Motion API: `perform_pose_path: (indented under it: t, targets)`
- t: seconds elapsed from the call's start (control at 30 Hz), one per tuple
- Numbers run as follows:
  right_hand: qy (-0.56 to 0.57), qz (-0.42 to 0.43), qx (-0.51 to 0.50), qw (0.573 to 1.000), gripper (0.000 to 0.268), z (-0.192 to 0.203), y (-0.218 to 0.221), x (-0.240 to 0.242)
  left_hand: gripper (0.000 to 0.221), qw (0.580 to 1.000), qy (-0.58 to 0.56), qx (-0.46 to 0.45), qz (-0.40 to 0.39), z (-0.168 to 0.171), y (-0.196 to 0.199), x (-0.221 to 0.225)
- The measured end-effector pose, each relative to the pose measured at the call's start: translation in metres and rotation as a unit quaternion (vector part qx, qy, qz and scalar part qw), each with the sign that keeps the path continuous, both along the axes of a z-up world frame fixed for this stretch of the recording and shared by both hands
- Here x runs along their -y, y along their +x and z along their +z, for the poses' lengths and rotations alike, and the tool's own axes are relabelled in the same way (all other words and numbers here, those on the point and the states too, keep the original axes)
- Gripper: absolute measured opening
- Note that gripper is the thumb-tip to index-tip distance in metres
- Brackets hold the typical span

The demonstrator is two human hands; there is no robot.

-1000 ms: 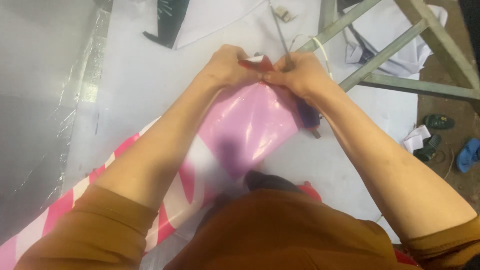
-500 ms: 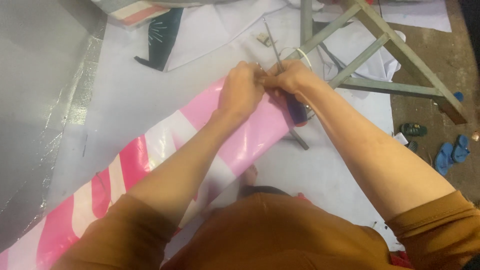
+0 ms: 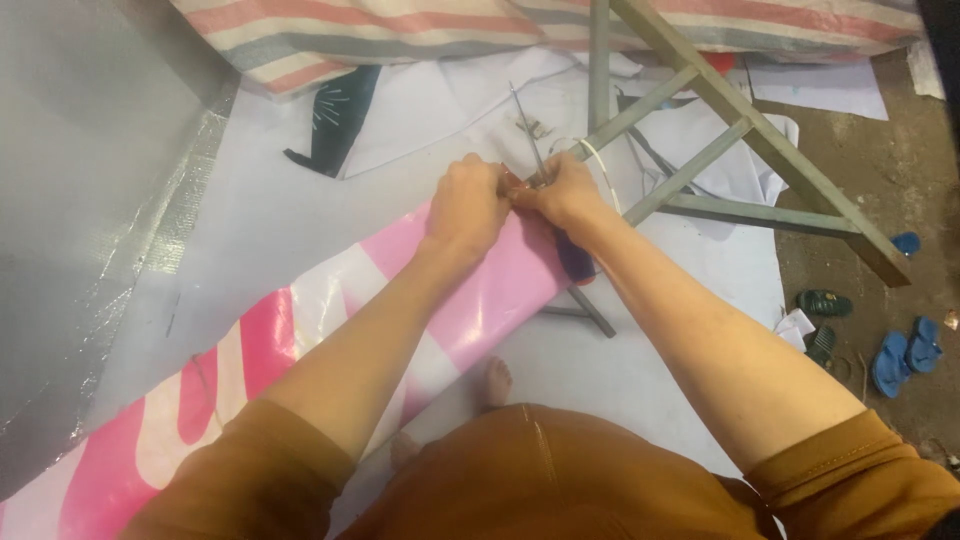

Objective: Tucking and smoothing a decorative vinyl wrap onto a long rectangular object using a pointed tool.

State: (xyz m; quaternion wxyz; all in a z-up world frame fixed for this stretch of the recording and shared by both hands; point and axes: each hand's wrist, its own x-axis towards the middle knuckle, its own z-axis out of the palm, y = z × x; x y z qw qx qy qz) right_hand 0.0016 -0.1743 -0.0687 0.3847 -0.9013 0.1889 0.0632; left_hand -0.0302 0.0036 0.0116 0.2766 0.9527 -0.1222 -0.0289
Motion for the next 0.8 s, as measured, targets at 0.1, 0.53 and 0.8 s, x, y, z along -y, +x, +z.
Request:
perform_pose_path:
  t: [0.1,0.53,0.8]
  targets:
    - [0.022,-0.006,-0.019,1.0,0.026,0.003,0.003,-0.005,0.016,0.988,0.107,0.112,-0.018,0.004,0.0,0.006]
    - [-0.119,0.137,-0.006,0.983,0.033,0.068,-0.025,-0.022,0.021,0.995,-0.053,-0.054,0.069,-0.012,0.011,0.011]
    - [-0.128,0.194,-0.058,0.971,0.036,0.102,-0.032,-0.03,0.021,0.996,-0.02,-0.066,0.059,-0.019,0.015,0.009]
